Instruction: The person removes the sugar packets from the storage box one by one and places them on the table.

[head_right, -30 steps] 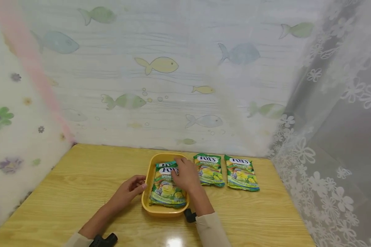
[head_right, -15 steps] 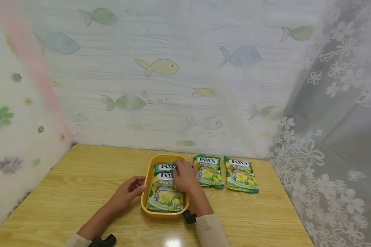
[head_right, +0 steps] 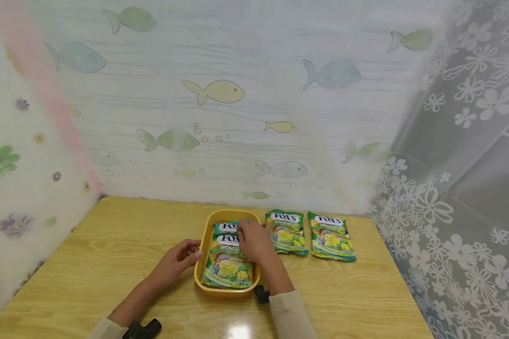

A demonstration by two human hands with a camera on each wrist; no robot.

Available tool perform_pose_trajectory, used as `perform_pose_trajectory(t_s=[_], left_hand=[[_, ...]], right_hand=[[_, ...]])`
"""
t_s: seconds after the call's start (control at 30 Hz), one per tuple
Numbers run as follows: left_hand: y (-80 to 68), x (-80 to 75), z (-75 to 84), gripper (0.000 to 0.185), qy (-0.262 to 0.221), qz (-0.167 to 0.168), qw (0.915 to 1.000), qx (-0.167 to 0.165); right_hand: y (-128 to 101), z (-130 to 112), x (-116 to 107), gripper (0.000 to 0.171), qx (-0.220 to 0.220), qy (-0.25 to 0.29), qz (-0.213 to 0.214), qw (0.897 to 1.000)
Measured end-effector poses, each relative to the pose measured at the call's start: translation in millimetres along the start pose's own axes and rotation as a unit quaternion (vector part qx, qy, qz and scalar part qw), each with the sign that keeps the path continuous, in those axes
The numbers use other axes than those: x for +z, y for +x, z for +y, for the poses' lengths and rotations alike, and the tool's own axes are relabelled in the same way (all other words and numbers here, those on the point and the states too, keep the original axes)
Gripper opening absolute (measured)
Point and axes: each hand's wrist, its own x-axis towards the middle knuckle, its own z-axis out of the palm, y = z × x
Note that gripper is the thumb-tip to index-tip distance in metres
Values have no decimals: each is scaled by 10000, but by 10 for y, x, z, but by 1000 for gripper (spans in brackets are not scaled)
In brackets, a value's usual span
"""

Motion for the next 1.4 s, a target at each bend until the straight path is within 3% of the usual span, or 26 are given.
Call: perform_pose_trajectory(t_s=[0.1, 0.3, 0.57, 0.67, 0.83, 0.93, 1.07, 1.2, 1.33, 1.4], left_hand=[[-8, -2, -2, 44, 5, -22, 10000, 9], [-36, -17, -15, 47, 50, -123, 9999, 5], [-63, -29, -13, 47, 28, -144, 9999, -59], [-50, -31, -21, 46, 56, -127, 9999, -68], [-27, -17, -52, 41, 131, -63, 9999, -56], [-45, -12, -69, 34, 104, -88, 9999, -71], [-71, -23, -76, 27, 40, -121, 9998, -127], [-69, -30, -52, 26, -27, -130, 9999, -88], [-39, -26, -45, 26, -62, -161, 9998, -35], [-14, -16, -46, 26, -72, -189, 9998, 1]], right_hand=[[-11, -11, -10, 10, -122, -38, 161, 9998], [-43, -44, -13, 7, -189, 373, 264, 9988], [-71, -113, -77, 12, 222, 1516, -8, 9882], [-92, -128, -146, 14, 502, 2126, -277, 9755], [-135, -111, -214, 22, 1058, 3128, -526, 9424], [-158, -110, -209, 33, 1535, 3816, -607, 9095], [-176, -102, -191, 61, 2083, 4338, -851, 8725], [-180, -59, -198, 79, 2087, 4359, -1153, 8678], [-157, 2, -222, 73, 1640, 4394, -1581, 8689], [-149, 20, -246, 74, 1489, 4242, -1702, 8769]])
